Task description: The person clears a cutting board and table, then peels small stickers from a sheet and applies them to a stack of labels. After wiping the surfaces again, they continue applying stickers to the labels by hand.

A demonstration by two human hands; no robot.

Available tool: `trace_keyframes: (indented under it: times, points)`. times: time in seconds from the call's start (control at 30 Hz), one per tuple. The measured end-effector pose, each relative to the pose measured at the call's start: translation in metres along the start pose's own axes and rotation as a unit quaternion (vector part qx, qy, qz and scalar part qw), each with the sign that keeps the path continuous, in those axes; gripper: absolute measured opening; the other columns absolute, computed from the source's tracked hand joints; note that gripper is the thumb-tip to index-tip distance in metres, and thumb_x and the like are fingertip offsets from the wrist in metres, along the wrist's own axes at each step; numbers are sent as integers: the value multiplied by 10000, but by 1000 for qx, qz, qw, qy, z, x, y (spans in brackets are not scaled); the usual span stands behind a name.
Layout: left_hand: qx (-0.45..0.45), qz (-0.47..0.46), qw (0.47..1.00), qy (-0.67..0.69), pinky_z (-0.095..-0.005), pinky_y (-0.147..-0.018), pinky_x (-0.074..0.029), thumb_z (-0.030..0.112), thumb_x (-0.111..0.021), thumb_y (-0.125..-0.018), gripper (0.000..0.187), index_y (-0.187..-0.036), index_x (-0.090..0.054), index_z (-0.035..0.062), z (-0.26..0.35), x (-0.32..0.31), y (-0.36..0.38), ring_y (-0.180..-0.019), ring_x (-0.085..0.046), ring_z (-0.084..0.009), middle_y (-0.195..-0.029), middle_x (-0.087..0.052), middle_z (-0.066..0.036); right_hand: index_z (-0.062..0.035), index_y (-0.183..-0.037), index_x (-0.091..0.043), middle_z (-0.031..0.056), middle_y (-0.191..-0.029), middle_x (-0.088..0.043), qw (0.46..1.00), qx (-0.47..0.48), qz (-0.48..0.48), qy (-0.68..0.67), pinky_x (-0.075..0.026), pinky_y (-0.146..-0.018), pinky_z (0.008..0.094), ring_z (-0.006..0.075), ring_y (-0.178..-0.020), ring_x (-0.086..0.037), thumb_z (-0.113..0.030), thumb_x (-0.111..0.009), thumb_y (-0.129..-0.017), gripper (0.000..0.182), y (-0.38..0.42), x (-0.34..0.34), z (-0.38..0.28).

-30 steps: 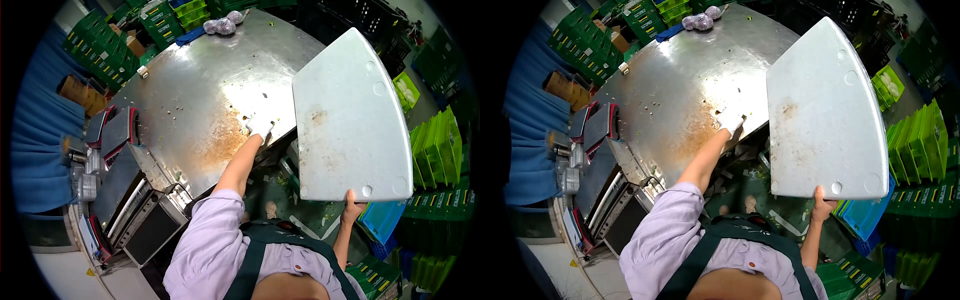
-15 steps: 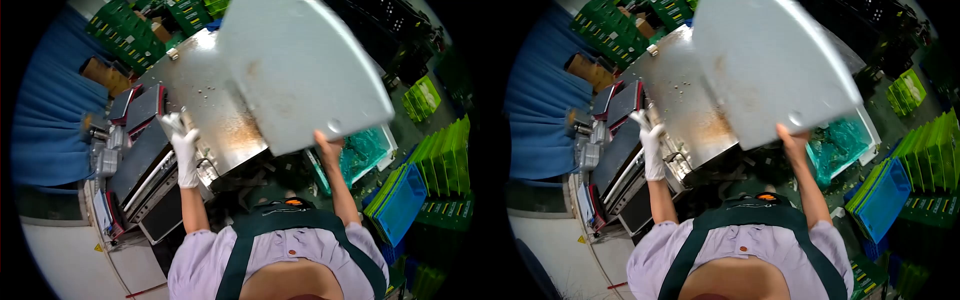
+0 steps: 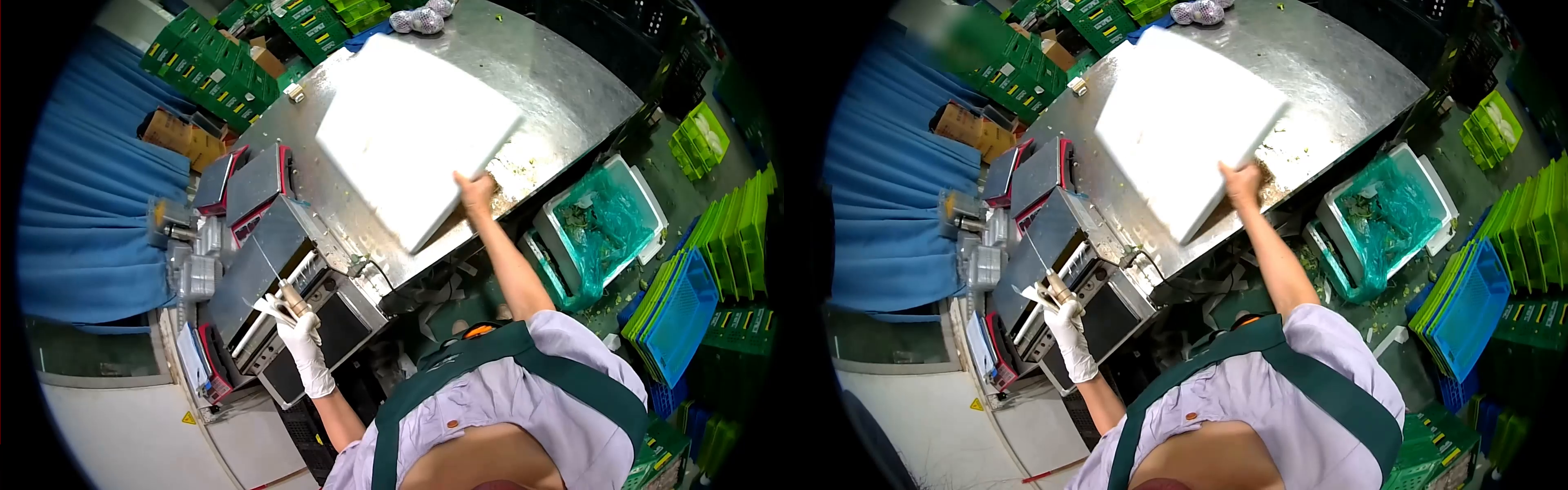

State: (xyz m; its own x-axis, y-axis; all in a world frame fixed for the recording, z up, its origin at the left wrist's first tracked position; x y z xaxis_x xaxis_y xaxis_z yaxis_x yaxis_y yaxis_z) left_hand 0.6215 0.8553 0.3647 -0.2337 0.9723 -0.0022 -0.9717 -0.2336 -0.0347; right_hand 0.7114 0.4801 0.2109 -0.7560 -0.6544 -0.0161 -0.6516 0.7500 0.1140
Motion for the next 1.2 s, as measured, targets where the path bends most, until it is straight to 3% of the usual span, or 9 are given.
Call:
trace_keyframes:
  times: [0.17, 0.33, 0.4, 0.43, 0.57, 0.73, 0.83, 1.0, 1.2]
  points:
    - [27, -71, 997, -15, -215, -522, -408, 20, -508, -582, 778, -1301, -215, -8, 2, -34, -5, -626, -463, -128, -894, -445, -90, 53, -702, -601, 84, -714, -600, 965, 44, 256, 50, -444, -648, 338, 174, -652, -526, -169, -747, -664, 267, -36, 173, 37]
    - [25, -146, 989, 6, -223, -580, -421, -8, -515, -598, 769, -1319, -249, -31, -23, -62, -25, -698, -473, -129, -938, -456, -70, 79, -850, -621, 109, -847, -617, 890, 70, 451, -13, -469, -669, 292, 149, -736, -549, -95, -723, -706, 247, 20, 395, 57]
    - [24, -158, 987, 24, -221, -532, -408, -13, -513, -601, 754, -1312, -261, -36, -27, -78, -28, -671, -462, -119, -900, -459, -60, 76, -870, -612, 110, -880, -615, 870, 177, 455, -70, -478, -640, 296, 151, -733, -559, -105, -720, -717, 261, 62, 469, 54]
    - [-20, -157, 987, 34, -232, -450, -375, 29, -515, -641, 450, -1071, -393, -19, -20, -92, -26, -528, -426, -107, -722, -453, -47, 73, -883, -608, 109, -888, -614, 862, 179, 472, -53, -483, -635, 300, 157, -734, -568, -105, -716, -720, 265, 84, 496, 48]
    - [15, -194, 981, -3, -241, -451, -392, 76, -526, -644, 318, -939, -449, -15, -28, -110, -38, -507, -441, -117, -688, -468, -41, 62, -971, -580, 117, -933, -607, 861, 146, 466, -142, -498, -699, 302, 198, -813, -594, -92, -671, -750, 284, 127, 533, 7]
    - [20, -155, 986, 50, -248, -460, -401, 66, -528, -658, 406, -1043, -430, -16, -18, -117, -33, -525, -440, -111, -705, -463, -36, 50, -1105, -508, 103, -1071, -554, 917, 202, 309, -154, -424, -875, 339, 204, -948, -541, -24, -652, -719, 419, 116, 391, -32]
    - [13, -112, 992, 61, -207, -448, -377, 1, -491, -661, 498, -1151, -404, -24, -15, -96, -38, -514, -455, -96, -684, -479, -31, 26, -1155, -474, 75, -1067, -553, 944, 96, 158, -272, -407, -897, 348, 209, -961, -530, -16, -636, -716, 470, 94, 292, -16]
    - [14, -62, 997, 49, -195, -444, -365, 0, -484, -650, 734, -1337, -226, -20, -11, -49, -37, -530, -441, -96, -776, -487, -77, 38, -1016, -546, 85, -920, -591, 994, 52, -88, -29, -454, -755, 309, 166, -817, -558, -202, -712, -684, 442, 84, 86, -19]
    - [3, 7, 999, 40, -208, -481, -402, -4, -485, -644, 786, -1362, -165, -14, -4, -12, -23, -577, -469, -117, -807, -478, -89, 67, -926, -569, 146, -856, -616, 999, 30, -17, 4, -461, -690, 331, 232, -765, -586, -205, -716, -661, 407, -17, 9, 29]
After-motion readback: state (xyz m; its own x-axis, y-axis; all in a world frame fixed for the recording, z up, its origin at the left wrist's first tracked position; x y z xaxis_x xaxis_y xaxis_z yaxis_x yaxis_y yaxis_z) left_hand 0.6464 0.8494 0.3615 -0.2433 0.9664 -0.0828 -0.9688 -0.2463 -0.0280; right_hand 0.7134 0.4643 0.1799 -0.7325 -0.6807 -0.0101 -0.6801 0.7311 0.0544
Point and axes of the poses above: each hand's wrist, its own y-axis away from the middle knuckle, its own x-axis out of the back of the hand, z = x × y, the point moved 2 cm from there along -y, towards the middle knuckle
